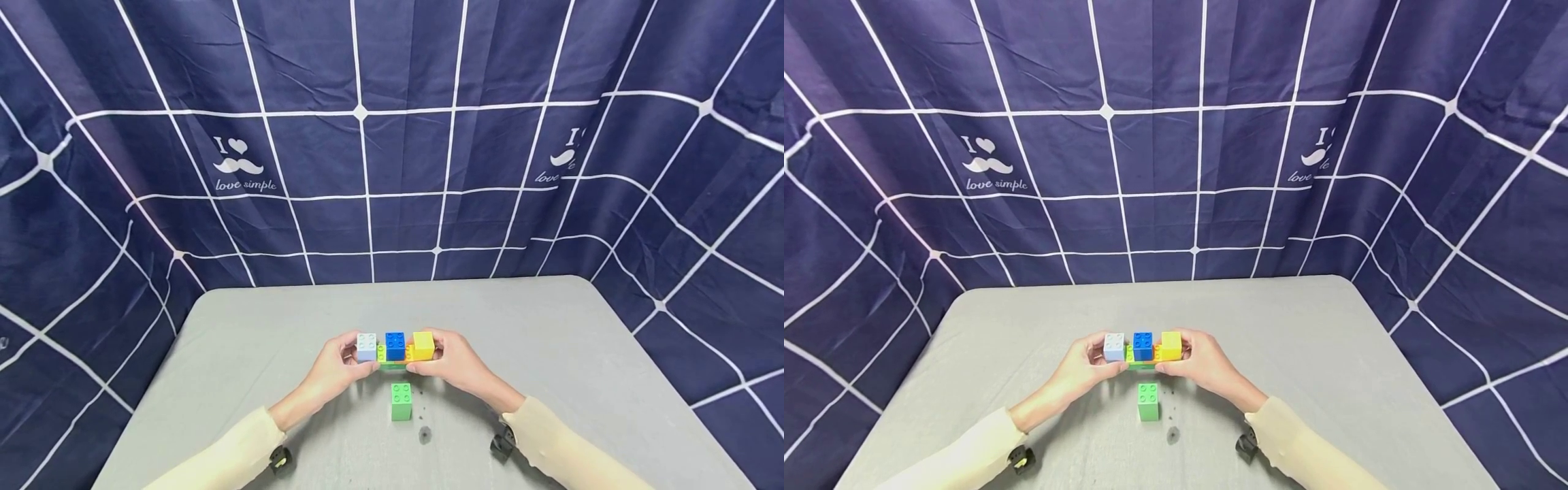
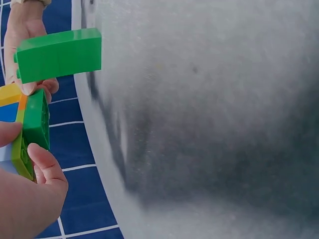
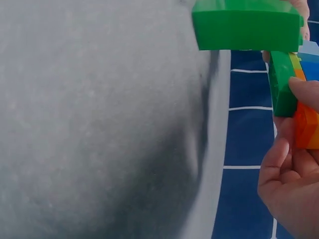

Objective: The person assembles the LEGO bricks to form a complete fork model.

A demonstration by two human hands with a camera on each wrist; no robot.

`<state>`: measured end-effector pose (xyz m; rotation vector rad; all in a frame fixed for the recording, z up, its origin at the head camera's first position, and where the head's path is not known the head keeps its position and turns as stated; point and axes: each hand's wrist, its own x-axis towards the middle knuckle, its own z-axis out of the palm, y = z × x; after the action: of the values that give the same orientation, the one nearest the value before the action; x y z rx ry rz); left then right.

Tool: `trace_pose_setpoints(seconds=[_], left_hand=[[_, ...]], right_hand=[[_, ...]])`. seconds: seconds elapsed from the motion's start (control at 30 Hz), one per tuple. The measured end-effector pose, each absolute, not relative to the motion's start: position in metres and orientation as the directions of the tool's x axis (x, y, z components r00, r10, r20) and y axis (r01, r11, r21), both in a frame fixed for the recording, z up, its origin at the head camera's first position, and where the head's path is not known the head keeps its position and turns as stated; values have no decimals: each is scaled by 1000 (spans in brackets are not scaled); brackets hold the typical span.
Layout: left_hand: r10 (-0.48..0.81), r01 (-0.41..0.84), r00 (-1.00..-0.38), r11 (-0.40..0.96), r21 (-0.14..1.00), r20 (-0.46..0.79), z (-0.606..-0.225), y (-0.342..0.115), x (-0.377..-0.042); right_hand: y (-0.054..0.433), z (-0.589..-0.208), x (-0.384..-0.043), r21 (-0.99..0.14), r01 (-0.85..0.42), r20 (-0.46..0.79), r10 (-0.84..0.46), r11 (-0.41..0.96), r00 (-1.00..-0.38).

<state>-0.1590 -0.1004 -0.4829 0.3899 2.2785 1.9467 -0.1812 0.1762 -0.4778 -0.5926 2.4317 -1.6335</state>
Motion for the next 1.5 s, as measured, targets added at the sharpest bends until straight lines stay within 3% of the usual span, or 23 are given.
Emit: trace_pose_setpoints(seconds=[0.33, 1.5], left_hand=[[296, 146, -949, 120, 982, 105, -475, -101, -150], [376, 58, -926, 37, 998, 40, -480, -88, -127]], right_hand=[[180, -470, -171, -916, -255, 112, -412, 311, -904], [187, -465, -143, -901, -300, 131, -463, 314, -877]])
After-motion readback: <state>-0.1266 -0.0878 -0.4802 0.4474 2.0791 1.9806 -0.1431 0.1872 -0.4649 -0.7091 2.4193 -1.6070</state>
